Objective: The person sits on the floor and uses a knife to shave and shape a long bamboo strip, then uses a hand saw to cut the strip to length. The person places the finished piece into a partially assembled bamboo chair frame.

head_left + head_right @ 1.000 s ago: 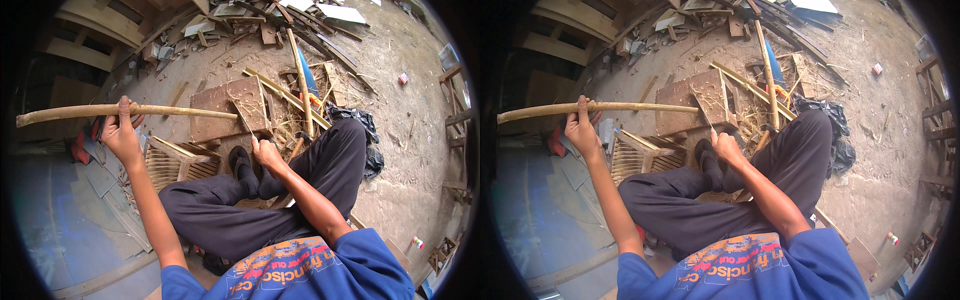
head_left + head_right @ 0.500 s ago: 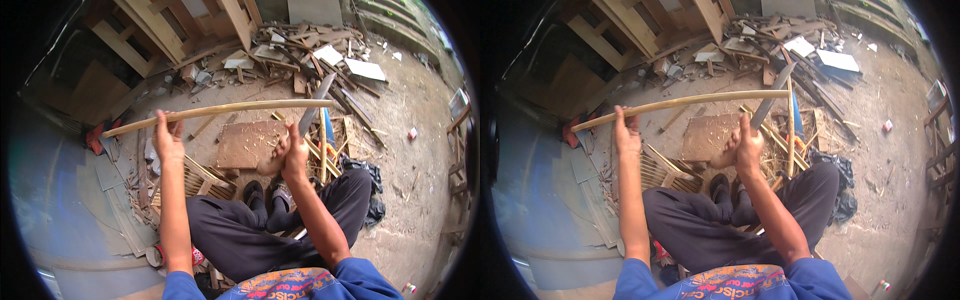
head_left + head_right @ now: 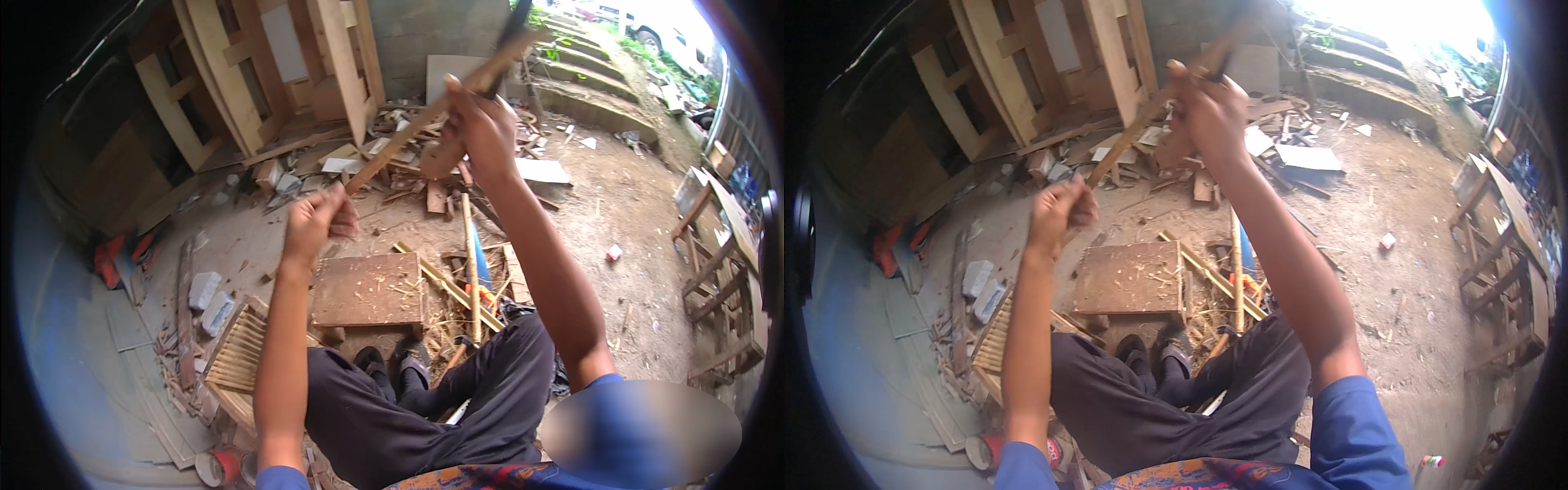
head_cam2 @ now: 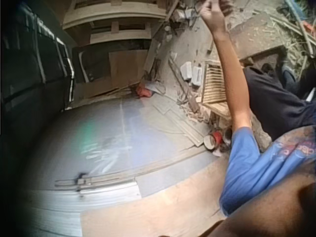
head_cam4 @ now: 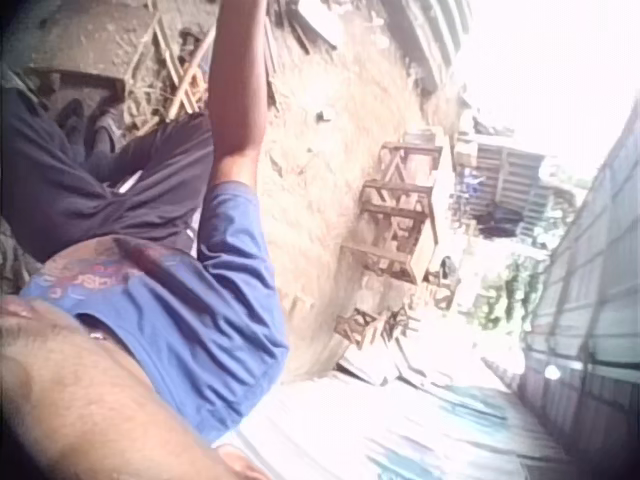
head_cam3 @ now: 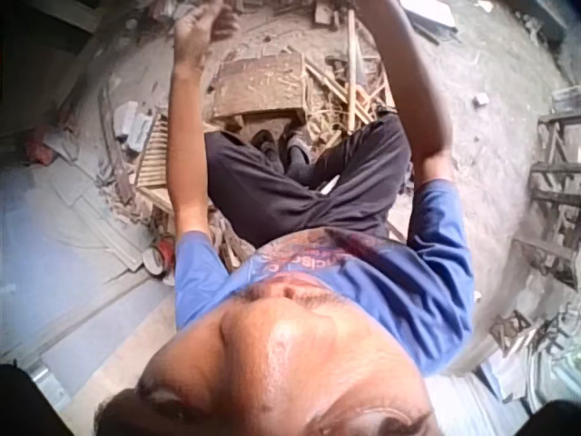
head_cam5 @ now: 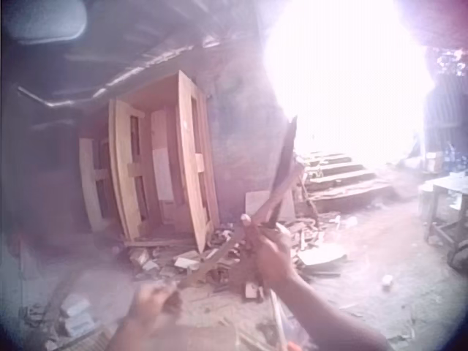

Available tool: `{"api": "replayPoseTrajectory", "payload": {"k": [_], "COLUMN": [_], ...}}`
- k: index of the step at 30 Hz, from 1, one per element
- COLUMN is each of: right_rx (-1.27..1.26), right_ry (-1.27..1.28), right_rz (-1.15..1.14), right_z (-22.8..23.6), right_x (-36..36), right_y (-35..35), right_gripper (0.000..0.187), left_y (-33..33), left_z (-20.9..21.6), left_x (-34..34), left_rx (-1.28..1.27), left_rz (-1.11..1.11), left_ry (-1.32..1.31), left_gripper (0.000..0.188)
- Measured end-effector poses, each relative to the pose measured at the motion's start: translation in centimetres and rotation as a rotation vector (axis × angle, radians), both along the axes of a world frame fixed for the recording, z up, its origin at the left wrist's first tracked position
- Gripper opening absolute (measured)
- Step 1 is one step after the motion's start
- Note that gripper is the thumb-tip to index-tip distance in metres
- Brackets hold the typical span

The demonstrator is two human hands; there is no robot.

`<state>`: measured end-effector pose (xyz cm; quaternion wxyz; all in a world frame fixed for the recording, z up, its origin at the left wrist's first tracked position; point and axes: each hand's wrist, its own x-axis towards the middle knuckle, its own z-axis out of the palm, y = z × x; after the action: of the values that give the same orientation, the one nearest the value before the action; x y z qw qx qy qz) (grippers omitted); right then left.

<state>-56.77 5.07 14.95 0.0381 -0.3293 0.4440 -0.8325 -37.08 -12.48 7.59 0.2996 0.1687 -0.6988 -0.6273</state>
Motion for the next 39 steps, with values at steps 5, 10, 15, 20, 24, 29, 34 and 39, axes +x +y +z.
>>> {"api": "replayPoseTrajectory", "payload": {"k": [5, 10, 15, 20, 24, 29, 34, 39], "right_rx": [0.349, 0.534, 0.513, 0.548, 0.537, 0.53, 0.443, 0.319], "right_ry": [0.356, 0.508, 0.569, 0.555, 0.617, 0.562, 0.453, 0.387], "right_rz": [0.098, 0.081, 0.139, 0.184, 0.103, 0.035, 0.106, 0.193], "right_z": [5.1, 4.6, 3.6, 3.8, 2.6, 3.7, 9.0, 12.0], "right_x": [0.0, 2.9, 3.8, 5.1, 5.2, 3.7, 3.4, 2.9], "right_y": [-0.4, -1.5, -2.1, -1.8, -2.5, -2.2, -2.1, -3.0], "right_gripper": [0.022, 0.026, 0.028, 0.03, 0.029, 0.03, 0.03, 0.019], "left_y": [1.2, 2.6, 2.5, 3.2, 1.9, 2.5, 2.5, 2.6], "left_z": [8.2, 9.2, 8.1, 7.1, 5.1, 4.5, 4.4, 4.5], "left_x": [-5.1, -5.6, -5.1, -3.7, -4.1, -4.4, -4.8, -5.3], "left_rx": [-0.347, -0.397, -0.228, -0.294, -0.306, -0.34, -0.316, -0.293], "left_rz": [0.095, -0.095, -0.194, -0.178, -0.21, -0.161, -0.183, -0.218], "left_ry": [0.322, 0.375, 0.359, 0.45, 0.557, 0.454, 0.436, 0.459], "left_gripper": [0.031, 0.039, 0.042, 0.048, 0.046, 0.042, 0.043, 0.043]}}
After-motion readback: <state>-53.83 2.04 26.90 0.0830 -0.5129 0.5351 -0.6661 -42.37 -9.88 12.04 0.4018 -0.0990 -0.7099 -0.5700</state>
